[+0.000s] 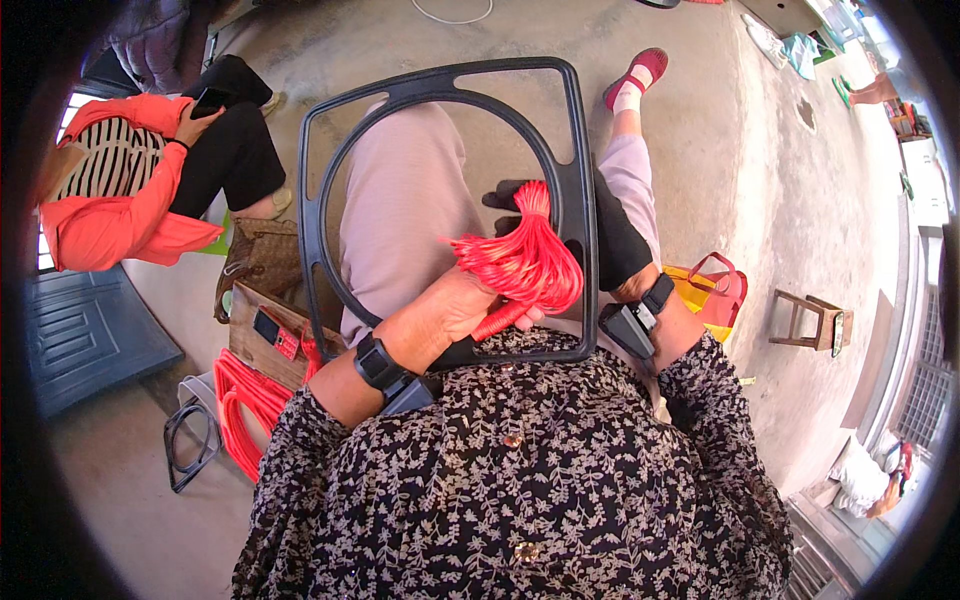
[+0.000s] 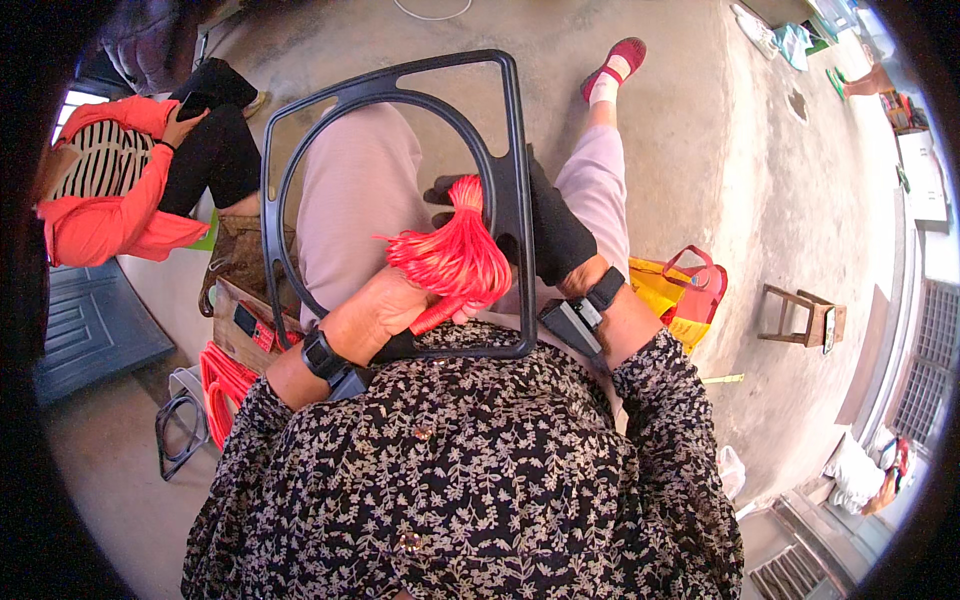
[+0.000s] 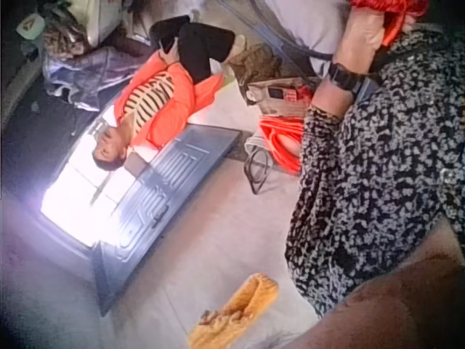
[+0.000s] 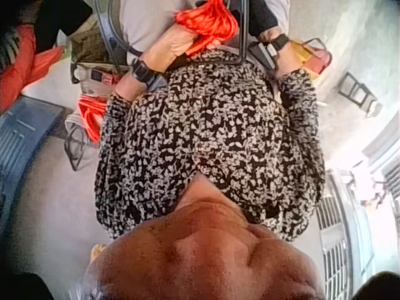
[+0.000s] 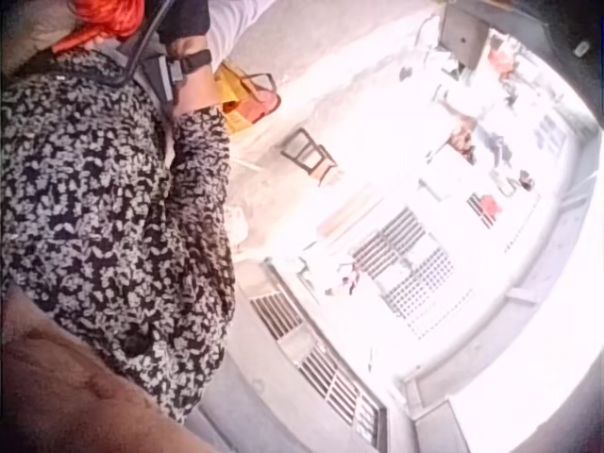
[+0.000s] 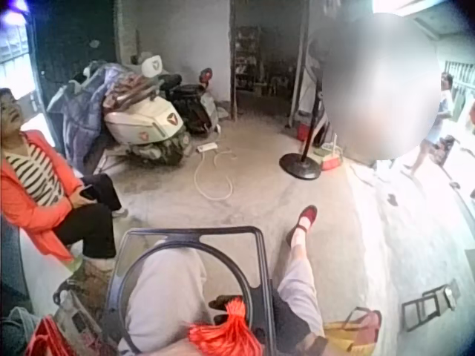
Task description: Wrapping a red cord around a black plastic frame.
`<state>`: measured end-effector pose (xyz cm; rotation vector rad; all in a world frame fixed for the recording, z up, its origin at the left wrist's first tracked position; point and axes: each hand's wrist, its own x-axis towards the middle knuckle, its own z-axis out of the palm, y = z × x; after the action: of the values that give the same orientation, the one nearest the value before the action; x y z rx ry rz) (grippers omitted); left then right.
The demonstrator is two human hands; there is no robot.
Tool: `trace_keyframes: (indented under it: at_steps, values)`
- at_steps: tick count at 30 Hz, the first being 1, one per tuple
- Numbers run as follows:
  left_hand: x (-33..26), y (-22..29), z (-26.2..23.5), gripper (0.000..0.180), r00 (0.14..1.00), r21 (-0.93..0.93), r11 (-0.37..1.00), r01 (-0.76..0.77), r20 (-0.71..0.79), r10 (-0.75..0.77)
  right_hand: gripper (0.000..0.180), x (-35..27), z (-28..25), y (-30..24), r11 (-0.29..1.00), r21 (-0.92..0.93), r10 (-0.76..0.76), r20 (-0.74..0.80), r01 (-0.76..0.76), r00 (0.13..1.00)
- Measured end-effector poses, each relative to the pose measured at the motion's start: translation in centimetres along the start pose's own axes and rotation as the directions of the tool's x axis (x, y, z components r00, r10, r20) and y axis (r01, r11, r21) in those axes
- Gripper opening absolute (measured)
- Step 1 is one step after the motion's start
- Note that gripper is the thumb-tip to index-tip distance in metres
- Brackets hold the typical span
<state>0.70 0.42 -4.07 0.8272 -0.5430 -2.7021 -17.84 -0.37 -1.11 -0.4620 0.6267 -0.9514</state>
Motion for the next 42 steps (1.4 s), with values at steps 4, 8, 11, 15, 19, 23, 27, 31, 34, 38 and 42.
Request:
trace_keyframes:
  at_steps: [4, 8, 11, 15, 19, 23, 27, 31, 34, 38, 42]
  values:
    - [0.3, 0.0, 0.2, 0.024, 1.000, -0.100, 0.995, -0.013, 0.021, 0.016, 0.073, 0.5, 0.1, -0.2, 0.947, 0.319, -0.012, 0.154, -0.039, 0.988]
    - [-0.3, 0.2, 0.0, 0.014, 0.991, 0.049, 0.992, -0.120, -0.061, 0.123, 0.057, -0.6, 0.6, 0.2, 0.948, 0.311, 0.018, 0.139, -0.061, 0.990]
    - [-0.1, -0.1, -0.1, 0.007, 0.971, 0.039, 0.985, -0.168, -0.163, 0.172, 0.046, -0.9, 0.3, 0.4, 0.950, -0.306, -0.081, -0.066, 0.057, 0.995]
    - [0.3, -0.5, -1.1, 0.003, 0.943, 0.121, 0.955, -0.270, -0.169, 0.288, 0.037, -3.5, 0.6, 2.1, 0.940, -0.321, 0.021, -0.290, -0.118, 0.957]
    - [-0.6, 0.2, -0.8, 0.010, 0.972, 0.133, 0.981, -0.141, -0.171, 0.163, 0.034, -6.7, 1.3, 3.1, 0.931, -0.226, 0.215, -0.301, -0.288, 0.929]
    - [-0.5, 0.2, -0.1, 0.012, 0.972, 0.095, 0.989, -0.109, -0.200, 0.126, 0.035, -5.5, -0.5, 5.3, 0.864, -0.467, -0.001, -0.380, -0.191, 0.925]
    - [-0.5, 0.3, -0.4, 0.013, 0.962, 0.125, 0.974, -0.189, -0.178, 0.209, 0.030, -5.4, 0.3, 4.5, 0.872, 0.487, 0.143, -0.154, -0.051, 0.978]
    - [-0.4, 0.4, -0.2, 0.016, 0.944, 0.157, 0.955, -0.254, -0.174, 0.279, 0.034, -5.3, -4.7, 6.0, 0.978, -0.017, -0.206, -0.276, 0.209, 0.939]
    - [-0.8, 0.9, 0.3, 0.017, 0.957, 0.128, 0.979, -0.157, -0.227, 0.183, 0.047, -6.5, -8.5, 4.8, 0.855, 0.397, -0.287, -0.176, 0.334, 0.942]
    - [-0.8, 0.9, -0.4, 0.018, 0.969, 0.078, 0.985, -0.152, -0.187, 0.164, 0.053, -7.9, -6.6, 3.9, 0.940, 0.329, -0.048, -0.149, 0.095, 0.988]
    - [-0.9, 1.1, 0.0, 0.017, 0.973, 0.065, 0.985, -0.158, -0.160, 0.167, 0.042, -7.9, -2.8, 3.2, 0.694, -0.703, -0.034, -0.246, -0.155, 0.969]
